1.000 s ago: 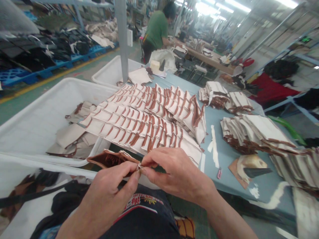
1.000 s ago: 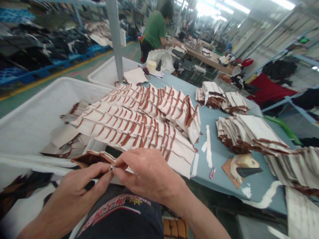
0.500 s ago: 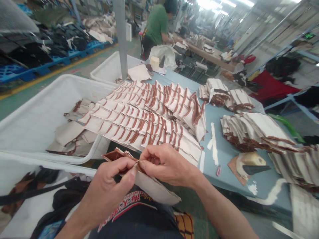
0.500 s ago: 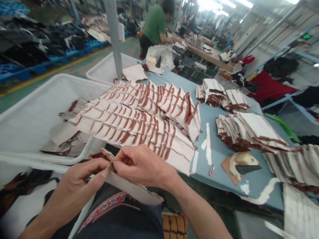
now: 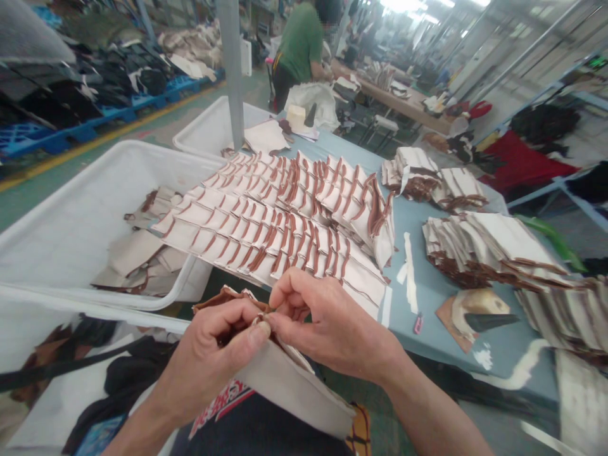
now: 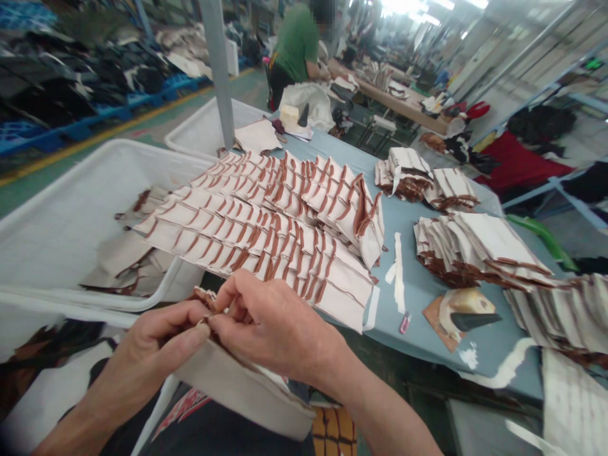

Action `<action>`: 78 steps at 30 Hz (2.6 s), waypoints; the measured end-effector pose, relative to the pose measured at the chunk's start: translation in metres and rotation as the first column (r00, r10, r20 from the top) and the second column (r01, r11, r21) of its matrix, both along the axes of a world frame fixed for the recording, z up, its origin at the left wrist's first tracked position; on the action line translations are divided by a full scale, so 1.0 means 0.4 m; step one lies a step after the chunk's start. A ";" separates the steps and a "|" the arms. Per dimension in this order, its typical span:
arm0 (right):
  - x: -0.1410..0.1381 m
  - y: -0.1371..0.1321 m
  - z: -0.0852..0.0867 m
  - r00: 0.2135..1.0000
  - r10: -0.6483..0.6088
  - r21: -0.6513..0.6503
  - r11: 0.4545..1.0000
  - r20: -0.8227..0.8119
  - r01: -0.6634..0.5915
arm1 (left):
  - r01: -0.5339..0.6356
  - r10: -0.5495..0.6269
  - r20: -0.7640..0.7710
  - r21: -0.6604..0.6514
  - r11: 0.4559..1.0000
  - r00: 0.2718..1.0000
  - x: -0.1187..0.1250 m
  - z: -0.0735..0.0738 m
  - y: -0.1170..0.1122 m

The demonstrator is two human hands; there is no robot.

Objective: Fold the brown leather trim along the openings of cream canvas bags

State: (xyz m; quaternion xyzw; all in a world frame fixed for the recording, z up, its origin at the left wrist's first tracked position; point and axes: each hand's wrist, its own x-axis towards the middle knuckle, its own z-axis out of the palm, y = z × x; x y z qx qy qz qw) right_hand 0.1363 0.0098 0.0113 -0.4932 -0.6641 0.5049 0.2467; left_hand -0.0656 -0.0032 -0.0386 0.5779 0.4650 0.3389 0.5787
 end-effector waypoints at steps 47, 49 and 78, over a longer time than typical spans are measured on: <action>-0.054 0.083 -0.083 0.927 0.356 0.678 0.711 -0.116 -0.189 | 0.160 0.060 -0.393 0.504 0.849 0.918 -0.085 0.092 -0.009; -0.051 0.078 -0.074 0.936 0.351 0.703 0.670 -0.018 -0.237 | 0.188 0.121 -0.433 0.603 0.775 0.893 -0.083 0.097 -0.005; -0.042 0.086 -0.084 0.936 0.322 0.262 0.924 -0.144 -0.277 | 0.133 0.023 -0.402 0.356 0.925 0.915 -0.087 0.090 0.032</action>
